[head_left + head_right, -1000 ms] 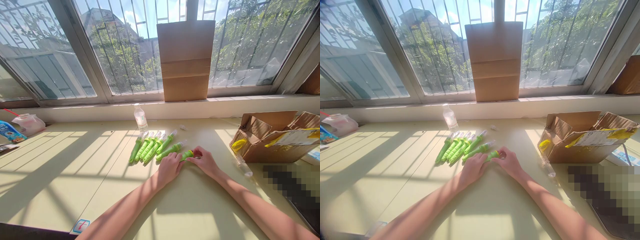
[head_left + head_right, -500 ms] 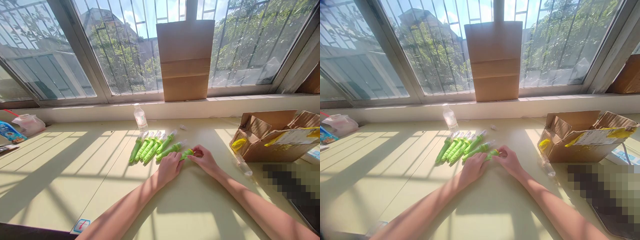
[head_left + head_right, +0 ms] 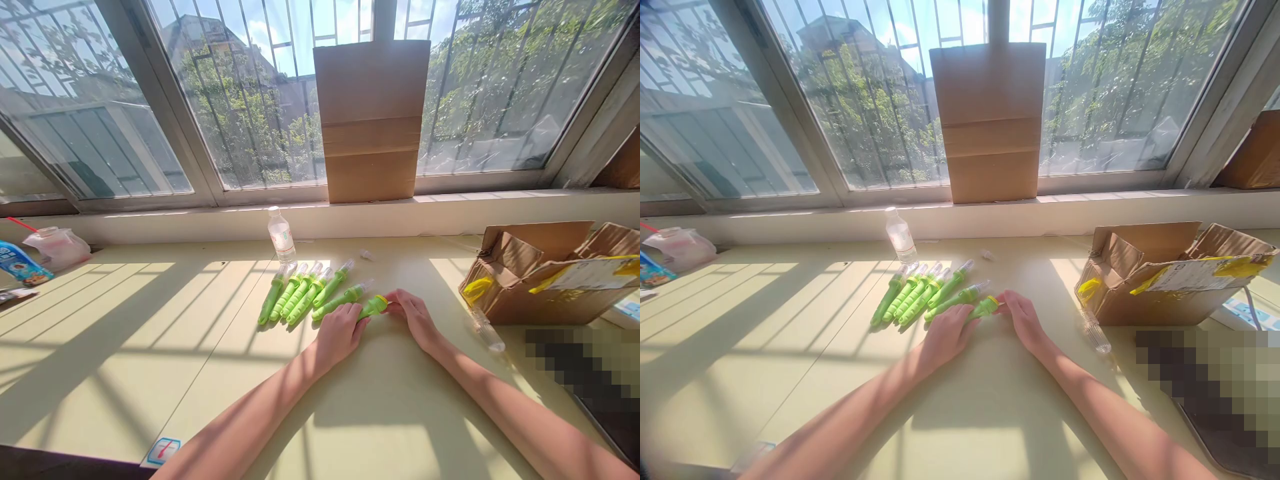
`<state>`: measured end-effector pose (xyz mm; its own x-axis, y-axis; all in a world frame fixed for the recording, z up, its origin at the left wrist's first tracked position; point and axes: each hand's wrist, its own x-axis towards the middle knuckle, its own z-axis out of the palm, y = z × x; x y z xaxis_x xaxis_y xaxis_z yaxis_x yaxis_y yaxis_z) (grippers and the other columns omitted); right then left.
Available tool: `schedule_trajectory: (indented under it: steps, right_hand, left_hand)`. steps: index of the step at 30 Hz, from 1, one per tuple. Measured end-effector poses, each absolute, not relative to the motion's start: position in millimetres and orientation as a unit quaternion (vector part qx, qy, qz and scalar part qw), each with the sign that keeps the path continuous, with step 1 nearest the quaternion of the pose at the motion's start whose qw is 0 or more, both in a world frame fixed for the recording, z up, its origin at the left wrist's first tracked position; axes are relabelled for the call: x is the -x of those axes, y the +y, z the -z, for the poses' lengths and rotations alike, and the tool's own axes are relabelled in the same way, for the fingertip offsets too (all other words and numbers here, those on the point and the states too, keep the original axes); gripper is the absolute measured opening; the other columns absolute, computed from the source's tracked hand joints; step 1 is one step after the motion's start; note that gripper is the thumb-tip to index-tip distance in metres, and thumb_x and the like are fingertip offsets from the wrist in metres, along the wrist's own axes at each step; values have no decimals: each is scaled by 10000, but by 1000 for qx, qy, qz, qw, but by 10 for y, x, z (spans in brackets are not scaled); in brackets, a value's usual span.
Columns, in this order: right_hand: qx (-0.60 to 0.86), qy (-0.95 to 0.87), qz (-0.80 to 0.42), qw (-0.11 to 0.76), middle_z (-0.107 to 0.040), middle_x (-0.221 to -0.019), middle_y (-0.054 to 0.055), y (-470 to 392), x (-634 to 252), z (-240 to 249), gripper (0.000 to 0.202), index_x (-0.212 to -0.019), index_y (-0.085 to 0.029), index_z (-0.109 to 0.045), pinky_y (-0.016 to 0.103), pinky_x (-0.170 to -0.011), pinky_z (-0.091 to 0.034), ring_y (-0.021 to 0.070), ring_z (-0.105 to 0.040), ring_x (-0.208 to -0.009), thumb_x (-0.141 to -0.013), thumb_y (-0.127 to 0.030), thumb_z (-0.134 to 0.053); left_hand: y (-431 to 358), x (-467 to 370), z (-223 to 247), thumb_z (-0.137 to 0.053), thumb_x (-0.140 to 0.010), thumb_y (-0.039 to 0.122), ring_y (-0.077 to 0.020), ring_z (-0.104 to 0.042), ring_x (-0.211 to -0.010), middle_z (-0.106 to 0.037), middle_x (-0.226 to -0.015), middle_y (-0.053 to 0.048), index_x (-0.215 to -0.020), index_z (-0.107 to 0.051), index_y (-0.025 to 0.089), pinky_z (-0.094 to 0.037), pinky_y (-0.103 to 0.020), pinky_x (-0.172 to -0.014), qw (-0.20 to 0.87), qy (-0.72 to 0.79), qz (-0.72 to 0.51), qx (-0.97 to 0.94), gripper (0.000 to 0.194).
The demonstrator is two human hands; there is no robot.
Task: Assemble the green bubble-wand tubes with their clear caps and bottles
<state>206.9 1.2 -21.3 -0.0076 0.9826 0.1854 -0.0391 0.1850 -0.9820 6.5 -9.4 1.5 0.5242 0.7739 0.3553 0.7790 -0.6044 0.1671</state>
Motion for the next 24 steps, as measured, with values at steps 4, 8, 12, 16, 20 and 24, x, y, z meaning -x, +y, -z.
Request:
schedule_trajectory:
  steps: [4, 8, 12, 16, 20, 24]
  right_hand:
    - [429, -504, -493, 565, -699, -819, 67, 17, -2075, 210, 507, -838, -188, -670, 355, -765, -507, 215, -661, -749, -808, -656, -475]
    - [438, -472, -493, 585, -700, -807, 71, 35, -2094, 201, 493, -803, -186, -687, 357, -775, -500, 215, -664, -738, -809, -638, -492]
    - [461, -435, -439, 637, -704, -767, 78, 61, -2134, 175, 479, -685, -179, -685, 348, -808, -486, 205, -667, -704, -817, -601, -503]
    - [465, -355, -463, 666, -706, -741, 79, 86, -2186, 128, 431, -663, -186, -664, 309, -615, -501, 200, -658, -646, -793, -573, -526]
    - [434, -249, -551, 668, -705, -717, 69, 116, -2253, 102, 373, -660, -198, -628, 285, -508, -488, 189, -648, -615, -773, -540, -532]
    - [412, -185, -585, 674, -666, -603, 45, 144, -2315, 117, 335, -543, -209, -517, 298, -563, -517, 161, -623, -552, -773, -451, -548]
  left_hand:
    - [-91, -64, -12, -365, -944, 351, -180, -605, -832, -639, -901, -47, -990, -545, 185, -429, -263, -612, -2, -447, 207, 870, 250]
    - [-89, -60, -4, -332, -953, 366, -181, -612, -823, -640, -893, -41, -1010, -543, 190, -431, -261, -612, -7, -451, 209, 867, 280]
    - [-89, -59, -6, -329, -953, 375, -185, -616, -810, -640, -881, -40, -1008, -542, 192, -433, -263, -607, -10, -454, 215, 865, 287]
    - [-87, -60, -9, -328, -951, 377, -186, -613, -785, -636, -857, -41, -983, -542, 193, -437, -271, -600, -8, -448, 226, 865, 284]
    - [-84, -58, 0, -332, -950, 379, -184, -610, -782, -635, -853, -41, -978, -538, 199, -437, -272, -603, 1, -443, 242, 863, 275]
    - [-80, -59, 10, -336, -951, 374, -181, -608, -772, -634, -843, -41, -975, -539, 194, -437, -273, -599, 2, -437, 250, 864, 273]
